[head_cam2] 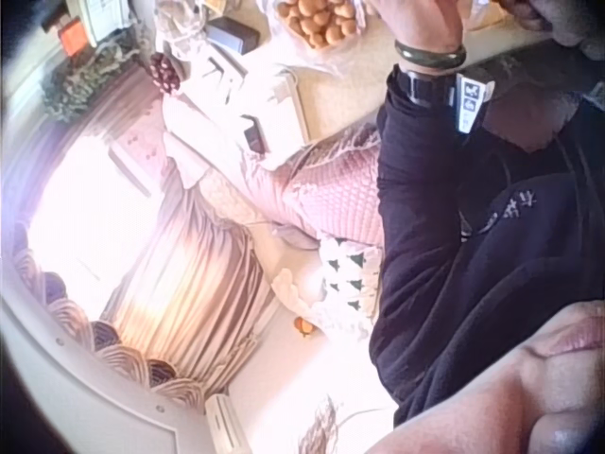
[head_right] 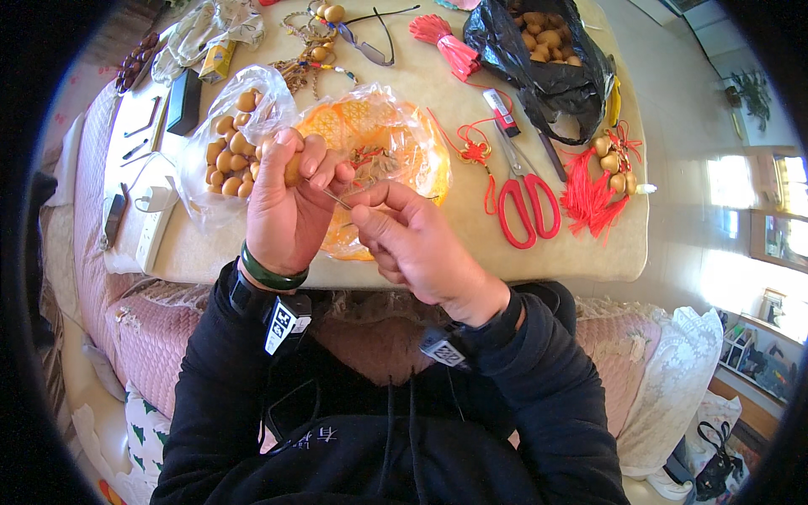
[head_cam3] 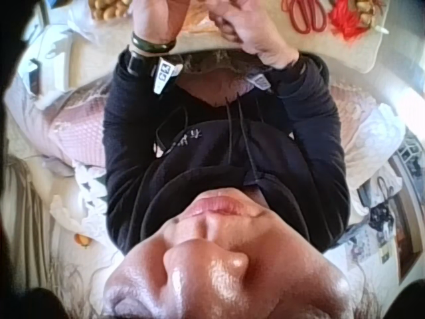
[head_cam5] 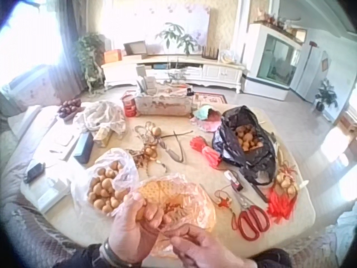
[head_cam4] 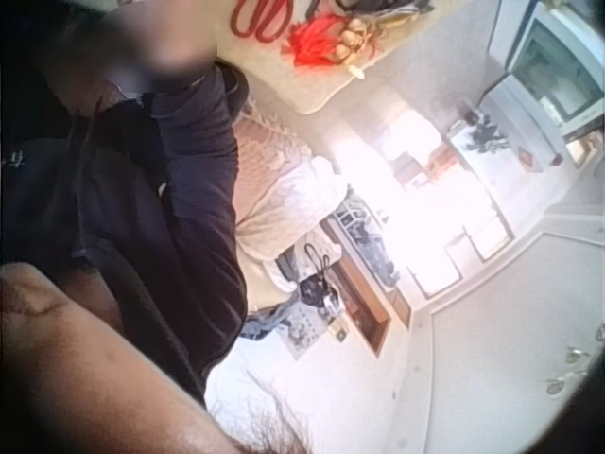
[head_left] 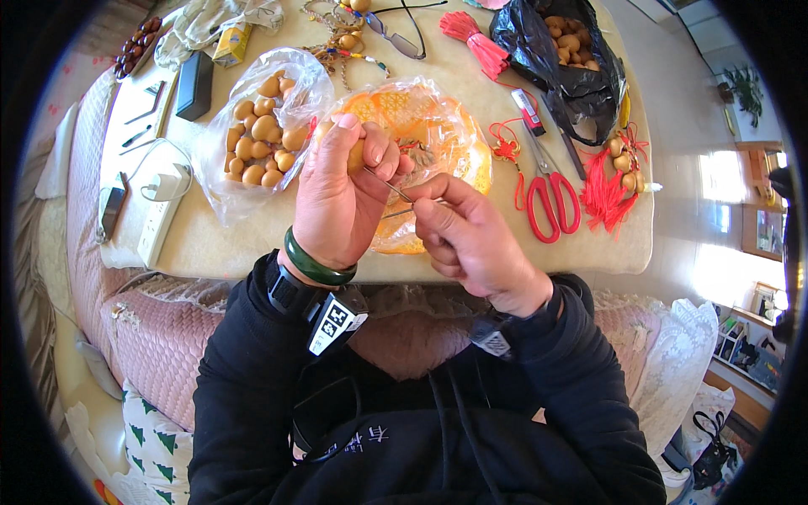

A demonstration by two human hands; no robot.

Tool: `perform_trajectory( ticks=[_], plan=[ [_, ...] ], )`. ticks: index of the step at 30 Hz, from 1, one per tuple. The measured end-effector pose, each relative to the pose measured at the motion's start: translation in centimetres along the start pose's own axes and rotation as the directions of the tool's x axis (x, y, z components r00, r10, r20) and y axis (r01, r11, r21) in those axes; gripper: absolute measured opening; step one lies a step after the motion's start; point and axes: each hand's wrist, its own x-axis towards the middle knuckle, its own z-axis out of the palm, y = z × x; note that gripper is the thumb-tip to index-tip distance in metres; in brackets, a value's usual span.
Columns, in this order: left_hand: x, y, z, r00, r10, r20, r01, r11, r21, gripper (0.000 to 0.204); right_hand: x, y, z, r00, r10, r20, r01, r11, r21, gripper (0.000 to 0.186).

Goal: The person holds a small round wooden bead and uses a hand drill to create a hole through its center. They rotate the bead and adjust the drill angle to continue the hole from the opposite side, working over a plastic bag to catch debris.

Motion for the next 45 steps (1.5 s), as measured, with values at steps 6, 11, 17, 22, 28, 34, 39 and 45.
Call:
perform_trajectory(
  ticks=[6, 11, 17, 22, 28, 34, 39, 45],
  plan=[
    [0.0, -0.7, 0.1, 0.994, 0.071, -0.078, -0.067, 0.996, 0.061, 0.021, 1.9, 1.9, -0.4, 0.772, -0.59, 0.236, 0.485, 0.307, -0.819, 0.012],
    [-0.2, -0.3, 0.0, 0.999, 0.053, 0.011, -0.054, 0.998, 0.043, 0.019, 0.6, 1.6, 0.8, 0.876, -0.482, -0.004, 0.326, 0.598, -0.733, 0.014],
    [0.1, -0.2, -0.2, 0.995, 0.023, 0.099, -0.021, 0.999, -0.024, 0.019, 0.4, 0.8, 1.2, 0.978, -0.143, -0.151, 0.089, 0.943, -0.322, 0.015],
    [0.1, -0.6, -0.3, 0.998, 0.041, 0.049, -0.04, 0.999, -0.014, 0.017, 1.2, 1.8, 0.9, 0.738, -0.634, 0.231, 0.478, 0.249, -0.842, 0.016],
    [0.2, 0.2, 0.1, 0.995, -0.016, 0.099, 0.022, 0.998, -0.052, 0.017, 0.0, 0.8, 0.5, 0.997, -0.037, 0.067, 0.031, 0.995, 0.093, 0.017],
    [0.2, -0.1, 0.8, 0.977, 0.07, -0.2, -0.033, 0.983, 0.18, 0.022, 1.8, 2.4, 0.2, 0.63, -0.696, 0.346, 0.439, -0.049, -0.897, 0.017],
    [0.0, -0.1, 0.4, 0.998, 0.03, -0.056, -0.027, 0.998, 0.056, 0.025, 0.6, 1.6, 0.8, 0.851, -0.524, 0.01, 0.321, 0.506, -0.8, 0.013],
    [0.1, -0.2, 0.3, 0.999, 0.03, 0.024, -0.031, 0.999, 0.021, 0.026, 1.0, 0.6, 0.3, 0.99, -0.132, 0.05, 0.139, 0.975, -0.176, 0.015]
  ],
)
